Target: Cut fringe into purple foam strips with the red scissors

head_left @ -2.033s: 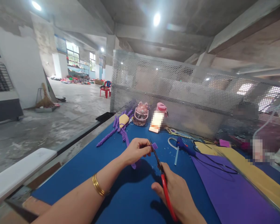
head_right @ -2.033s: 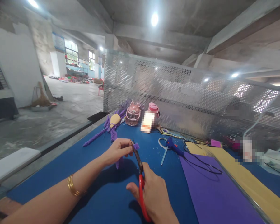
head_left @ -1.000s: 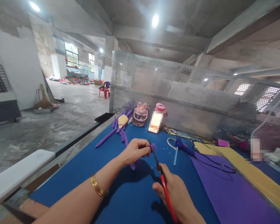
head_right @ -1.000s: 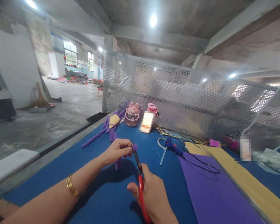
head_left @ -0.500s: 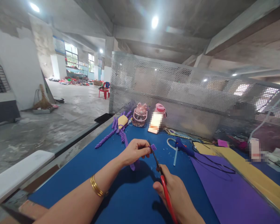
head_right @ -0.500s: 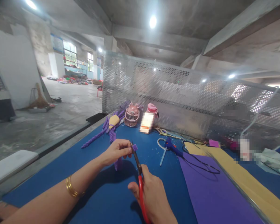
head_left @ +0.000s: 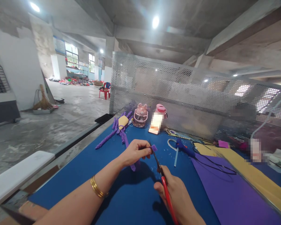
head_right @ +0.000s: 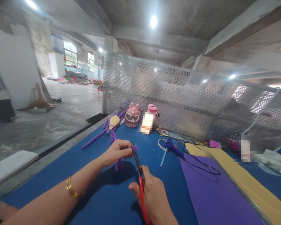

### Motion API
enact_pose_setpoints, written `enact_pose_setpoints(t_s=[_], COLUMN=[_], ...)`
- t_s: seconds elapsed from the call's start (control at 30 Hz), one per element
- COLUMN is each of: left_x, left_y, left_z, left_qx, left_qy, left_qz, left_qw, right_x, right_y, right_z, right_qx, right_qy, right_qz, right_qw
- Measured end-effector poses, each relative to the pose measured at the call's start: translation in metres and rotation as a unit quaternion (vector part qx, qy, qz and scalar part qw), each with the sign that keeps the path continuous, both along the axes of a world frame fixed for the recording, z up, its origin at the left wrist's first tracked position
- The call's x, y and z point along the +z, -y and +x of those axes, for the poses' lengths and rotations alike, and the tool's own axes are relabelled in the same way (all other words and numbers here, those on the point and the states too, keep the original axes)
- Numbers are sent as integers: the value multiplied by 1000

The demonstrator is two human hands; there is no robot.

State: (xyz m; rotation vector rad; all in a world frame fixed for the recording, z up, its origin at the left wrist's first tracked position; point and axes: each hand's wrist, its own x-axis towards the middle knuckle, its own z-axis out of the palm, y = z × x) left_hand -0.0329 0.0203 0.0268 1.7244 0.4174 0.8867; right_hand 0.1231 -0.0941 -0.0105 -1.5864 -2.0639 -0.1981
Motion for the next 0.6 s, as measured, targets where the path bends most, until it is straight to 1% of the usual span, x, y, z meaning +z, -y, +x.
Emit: enact_pose_setpoints(t_s=[0.27,0.6], left_x=[0,2], left_y=[0,0], left_z=[0,0], left_qx=[2,4], left_qy=[-1,-2], left_qz=[3,1], left_qw=[1000,1000], right_x=[1,-1], right_y=[1,3], right_z=[0,0], right_qx=[2,-4], right_qy=[-11,3], right_qz=[-6,-7], right_qw=[1000,1000])
